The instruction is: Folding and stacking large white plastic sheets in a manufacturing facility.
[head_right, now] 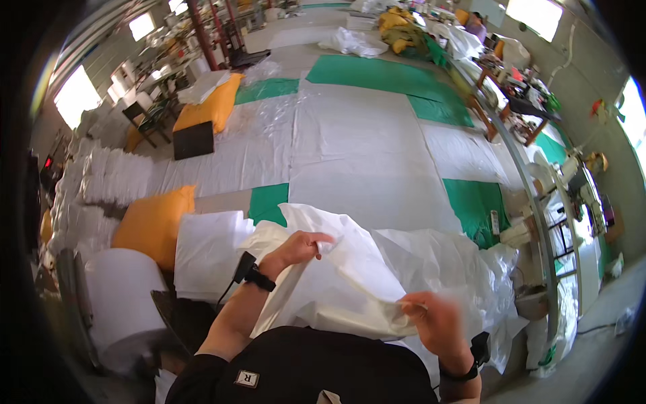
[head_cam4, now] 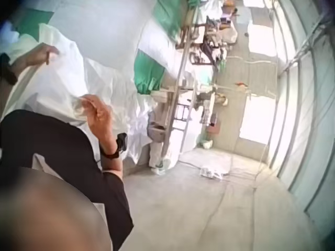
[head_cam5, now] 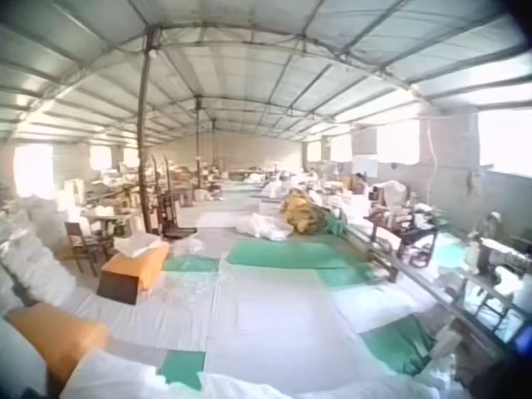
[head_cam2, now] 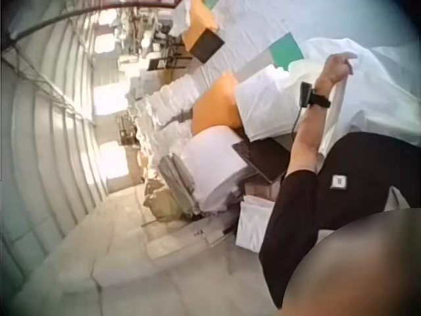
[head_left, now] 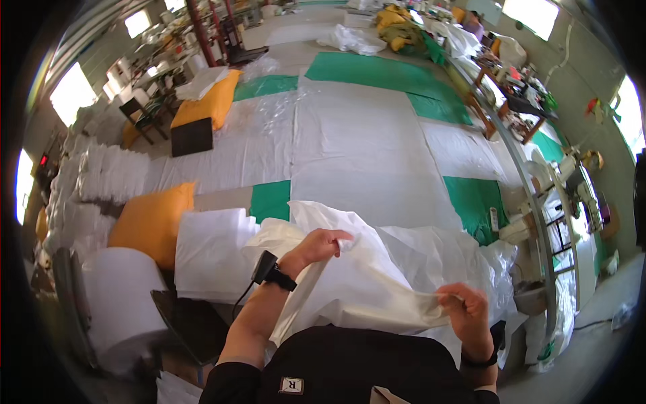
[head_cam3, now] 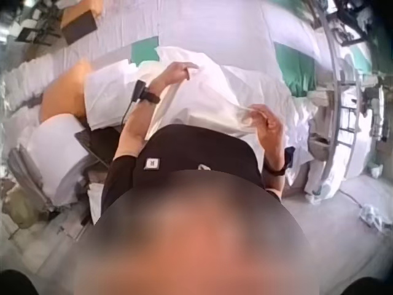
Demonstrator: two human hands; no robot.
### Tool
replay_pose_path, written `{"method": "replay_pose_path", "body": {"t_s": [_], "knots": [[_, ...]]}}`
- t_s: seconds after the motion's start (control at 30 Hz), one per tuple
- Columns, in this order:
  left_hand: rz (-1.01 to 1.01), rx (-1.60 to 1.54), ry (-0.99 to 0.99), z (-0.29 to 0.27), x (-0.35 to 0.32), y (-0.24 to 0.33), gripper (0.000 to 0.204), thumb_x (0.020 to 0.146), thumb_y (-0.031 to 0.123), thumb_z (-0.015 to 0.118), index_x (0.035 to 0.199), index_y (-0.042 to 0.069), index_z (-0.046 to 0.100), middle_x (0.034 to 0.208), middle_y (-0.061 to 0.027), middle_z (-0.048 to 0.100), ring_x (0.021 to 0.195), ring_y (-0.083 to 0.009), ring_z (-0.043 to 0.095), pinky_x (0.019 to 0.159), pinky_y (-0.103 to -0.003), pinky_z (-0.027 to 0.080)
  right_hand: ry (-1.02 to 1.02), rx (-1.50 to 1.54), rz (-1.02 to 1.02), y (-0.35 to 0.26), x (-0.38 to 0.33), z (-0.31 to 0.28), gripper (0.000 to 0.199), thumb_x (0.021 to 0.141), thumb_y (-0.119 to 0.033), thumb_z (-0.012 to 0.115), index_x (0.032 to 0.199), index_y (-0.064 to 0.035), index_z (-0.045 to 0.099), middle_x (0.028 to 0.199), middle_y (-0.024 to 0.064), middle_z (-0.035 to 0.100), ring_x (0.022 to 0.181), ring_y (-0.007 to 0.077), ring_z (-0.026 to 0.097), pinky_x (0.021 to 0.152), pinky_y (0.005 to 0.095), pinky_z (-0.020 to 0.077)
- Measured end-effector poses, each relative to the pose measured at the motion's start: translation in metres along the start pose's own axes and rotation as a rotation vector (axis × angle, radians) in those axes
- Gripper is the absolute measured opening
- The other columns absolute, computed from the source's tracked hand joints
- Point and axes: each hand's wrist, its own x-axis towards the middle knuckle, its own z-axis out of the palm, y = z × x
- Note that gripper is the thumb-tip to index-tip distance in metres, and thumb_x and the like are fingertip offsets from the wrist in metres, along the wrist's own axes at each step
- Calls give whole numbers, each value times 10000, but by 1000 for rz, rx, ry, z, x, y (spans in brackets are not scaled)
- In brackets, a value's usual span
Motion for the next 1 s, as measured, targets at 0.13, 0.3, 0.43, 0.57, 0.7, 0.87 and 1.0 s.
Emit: {"method": "replay_pose_path", "body": {"t_s": [0.13, 0.3, 0.43, 0.57, 0.7, 0.87, 1.0], "knots": [[21, -326, -130, -2, 27, -14, 236, 806, -18, 532, 976, 69, 670, 663, -15, 612, 616, -94, 593, 637, -253, 471, 46, 267, 158, 8, -42, 17, 161, 788, -72, 693, 917, 19, 669, 799, 92, 671, 730, 125, 614, 662, 230, 464], [-91, -358, -363, 21, 63, 65, 68, 829, 77, 612, 831, 57, 677, 611, 17, 569, 529, -69, 517, 547, -220, 427, 400, 633, 83, 75, -102, -23, 157, 842, -97, 624, 917, 39, 645, 830, 94, 657, 801, 156, 613, 731, 270, 466], [21, -225, -791, 31, 35, 155, 194, 855, 220, 655, 742, 63, 630, 537, 49, 469, 492, -50, 407, 464, -242, 345, 1170, -395, 78, 127, -50, -132, 148, 876, -150, 590, 813, -16, 593, 734, 9, 540, 673, 113, 480, 601, 278, 399], [518, 22, -862, 45, -2, 209, 343, 861, 292, 639, 686, 30, 504, 518, -126, 407, 473, -222, 386, 477, -341, 337, 1013, -228, 26, 188, 56, -184, 177, 864, -186, 637, 940, -27, 652, 814, 13, 619, 751, 97, 549, 694, 256, 458], [554, 65, -828, 46, -33, 223, 334, 901, 313, 554, 706, 44, 522, 584, -184, 456, 540, -357, 429, 505, -381, 368, 23, -60, 218, 217, 170, -147, 243, 833, -284, 616, 926, -64, 663, 799, 3, 625, 723, 115, 545, 671, 279, 453], [389, 147, -470, 17, -80, 203, 250, 858, 243, 601, 720, 42, 545, 590, -151, 493, 540, -345, 481, 504, -368, 398, -549, 145, 330, 229, 231, 3, 389, 745, -263, 712, 1030, -4, 659, 916, 35, 671, 829, 143, 605, 777, 292, 472], [265, 162, -344, 4, -104, 187, 254, 855, 239, 612, 711, 39, 549, 579, -135, 517, 535, -328, 520, 499, -346, 417, -337, 141, 342, 245, 244, 40, 274, 771, -252, 702, 889, -7, 675, 812, 46, 656, 702, 129, 597, 651, 295, 491]]}}
